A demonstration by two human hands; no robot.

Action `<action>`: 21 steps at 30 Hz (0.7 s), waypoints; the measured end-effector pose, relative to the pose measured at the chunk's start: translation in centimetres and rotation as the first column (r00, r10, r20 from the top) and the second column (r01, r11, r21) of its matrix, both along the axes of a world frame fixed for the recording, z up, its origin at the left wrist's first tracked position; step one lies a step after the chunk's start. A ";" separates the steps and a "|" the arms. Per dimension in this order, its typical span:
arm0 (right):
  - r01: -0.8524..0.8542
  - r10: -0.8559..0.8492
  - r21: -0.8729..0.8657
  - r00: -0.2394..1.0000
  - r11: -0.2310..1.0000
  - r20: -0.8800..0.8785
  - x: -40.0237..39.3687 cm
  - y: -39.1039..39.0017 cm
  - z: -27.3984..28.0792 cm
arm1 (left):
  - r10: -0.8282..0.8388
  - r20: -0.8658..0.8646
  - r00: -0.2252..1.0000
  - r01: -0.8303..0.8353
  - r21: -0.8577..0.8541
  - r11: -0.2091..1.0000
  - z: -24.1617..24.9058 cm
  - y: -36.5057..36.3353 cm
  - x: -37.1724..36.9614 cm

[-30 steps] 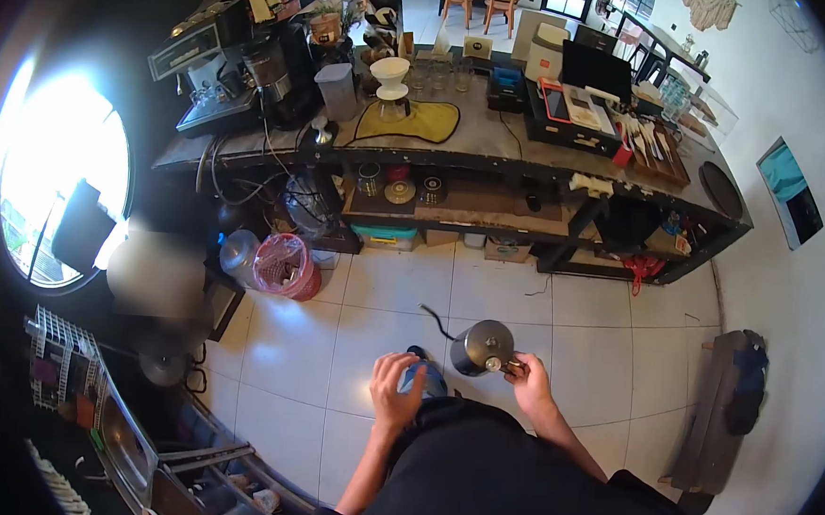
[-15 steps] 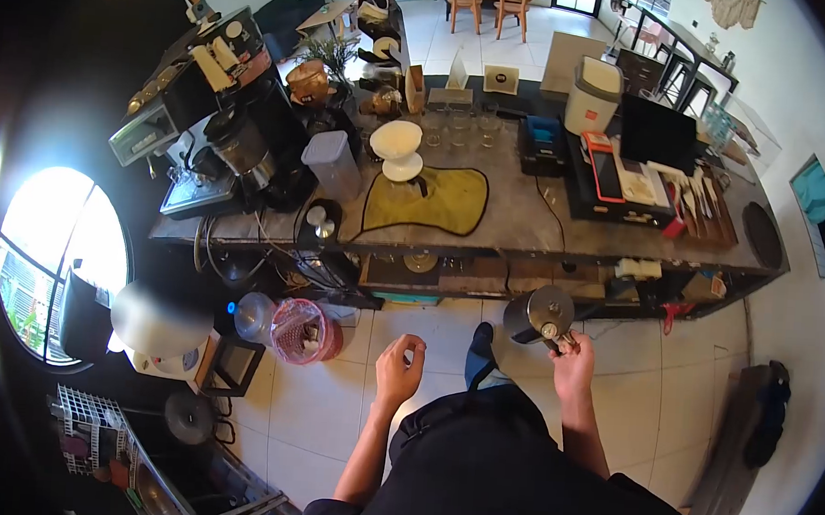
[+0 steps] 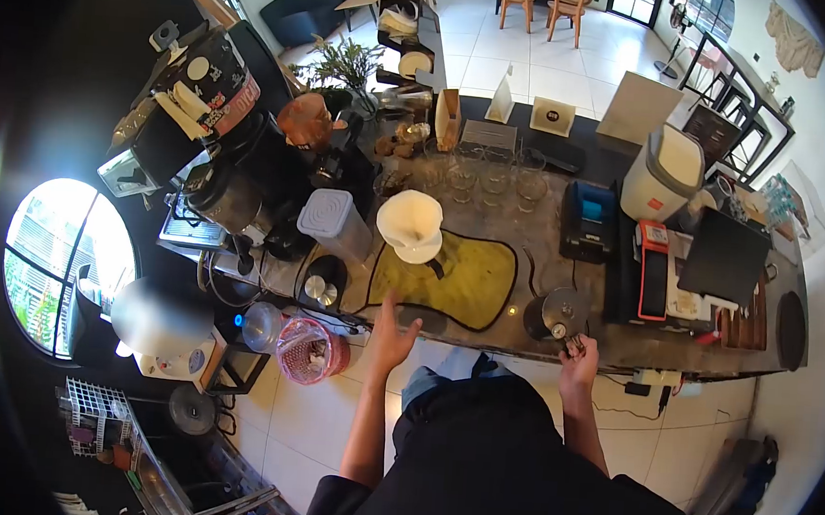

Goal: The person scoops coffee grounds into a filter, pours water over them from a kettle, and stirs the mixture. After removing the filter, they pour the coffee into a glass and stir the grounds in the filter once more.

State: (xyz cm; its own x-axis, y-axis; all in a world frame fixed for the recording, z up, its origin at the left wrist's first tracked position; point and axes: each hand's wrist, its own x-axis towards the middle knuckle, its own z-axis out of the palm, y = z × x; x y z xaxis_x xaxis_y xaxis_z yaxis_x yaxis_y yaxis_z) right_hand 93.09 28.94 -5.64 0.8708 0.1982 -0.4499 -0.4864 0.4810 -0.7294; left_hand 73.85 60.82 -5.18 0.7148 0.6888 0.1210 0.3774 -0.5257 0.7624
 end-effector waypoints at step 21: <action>0.260 -0.257 -0.088 0.965 0.962 0.046 0.5 5.9 -1.3 | -0.277 0.289 0.916 0.316 -0.098 0.944 -1.2 9.2 10.3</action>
